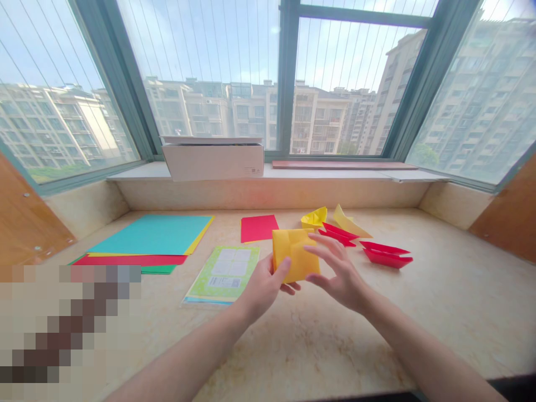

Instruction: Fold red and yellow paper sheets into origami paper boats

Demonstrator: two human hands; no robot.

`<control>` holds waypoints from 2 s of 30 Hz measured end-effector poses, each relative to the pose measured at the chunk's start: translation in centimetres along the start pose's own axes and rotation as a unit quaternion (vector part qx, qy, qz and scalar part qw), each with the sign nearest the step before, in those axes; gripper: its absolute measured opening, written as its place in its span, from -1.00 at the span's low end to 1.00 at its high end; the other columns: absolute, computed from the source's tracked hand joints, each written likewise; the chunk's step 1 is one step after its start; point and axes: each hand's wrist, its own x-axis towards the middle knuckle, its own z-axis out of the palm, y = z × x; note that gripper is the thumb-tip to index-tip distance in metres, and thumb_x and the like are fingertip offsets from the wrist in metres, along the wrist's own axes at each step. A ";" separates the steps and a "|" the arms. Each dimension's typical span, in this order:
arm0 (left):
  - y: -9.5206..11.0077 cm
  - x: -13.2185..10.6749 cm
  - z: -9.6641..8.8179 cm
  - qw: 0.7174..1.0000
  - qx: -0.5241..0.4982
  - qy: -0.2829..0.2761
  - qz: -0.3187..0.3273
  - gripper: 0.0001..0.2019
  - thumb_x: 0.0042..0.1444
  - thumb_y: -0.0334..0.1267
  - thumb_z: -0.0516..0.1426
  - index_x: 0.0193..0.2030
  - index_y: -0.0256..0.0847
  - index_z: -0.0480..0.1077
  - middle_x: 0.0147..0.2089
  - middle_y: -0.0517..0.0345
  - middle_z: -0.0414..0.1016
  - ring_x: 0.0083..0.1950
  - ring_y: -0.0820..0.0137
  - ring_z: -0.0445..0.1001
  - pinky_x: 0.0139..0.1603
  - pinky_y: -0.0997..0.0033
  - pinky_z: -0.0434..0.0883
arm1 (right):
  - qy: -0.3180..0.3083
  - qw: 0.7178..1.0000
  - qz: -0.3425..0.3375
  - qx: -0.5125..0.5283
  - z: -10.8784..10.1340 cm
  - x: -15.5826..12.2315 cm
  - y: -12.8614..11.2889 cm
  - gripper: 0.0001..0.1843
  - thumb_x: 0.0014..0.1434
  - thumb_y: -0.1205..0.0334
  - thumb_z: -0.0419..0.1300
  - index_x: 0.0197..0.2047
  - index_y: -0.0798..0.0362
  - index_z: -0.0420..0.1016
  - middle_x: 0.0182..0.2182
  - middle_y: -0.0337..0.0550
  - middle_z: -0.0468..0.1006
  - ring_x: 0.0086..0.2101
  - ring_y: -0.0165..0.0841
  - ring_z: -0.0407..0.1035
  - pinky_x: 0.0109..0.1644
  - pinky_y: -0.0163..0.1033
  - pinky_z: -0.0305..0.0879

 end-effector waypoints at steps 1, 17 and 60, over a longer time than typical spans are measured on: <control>0.1 -0.1 0.1 1.000 -0.013 -0.012 0.008 -0.42 0.27 0.16 0.17 0.15 -0.34 0.34 -0.07 -0.14 0.59 -0.33 0.29 0.63 -0.34 0.34 0.55 | -0.032 0.999 -0.031 -0.016 0.1 0.0 -0.5 -0.47 0.26 0.00 0.35 0.26 -0.17 0.43 0.29 0.03 0.39 0.26 0.00 0.29 0.30 0.22 0.27; -1.3 -0.2 0.2 0.993 -0.059 -0.089 0.050 -0.47 0.28 0.08 0.20 0.26 -0.16 0.29 0.10 -0.14 0.49 0.08 0.10 0.53 0.00 0.08 0.57 | 0.032 0.997 -0.011 0.072 0.7 -0.5 -1.2 -0.55 0.44 0.39 0.01 0.33 -0.06 0.31 0.31 0.06 0.42 0.29 -0.15 0.32 0.30 0.08 0.38; -1.2 0.0 0.2 0.982 -0.172 -0.039 0.060 -0.56 0.07 -0.34 0.33 0.13 -0.16 0.47 0.16 -0.04 0.55 0.24 0.07 0.46 0.22 0.16 0.41 | -0.083 0.988 -0.127 0.002 0.5 0.2 -2.3 -0.50 0.41 0.25 0.12 0.38 -0.02 0.30 0.38 0.06 0.31 0.39 -0.12 0.13 0.45 0.23 0.06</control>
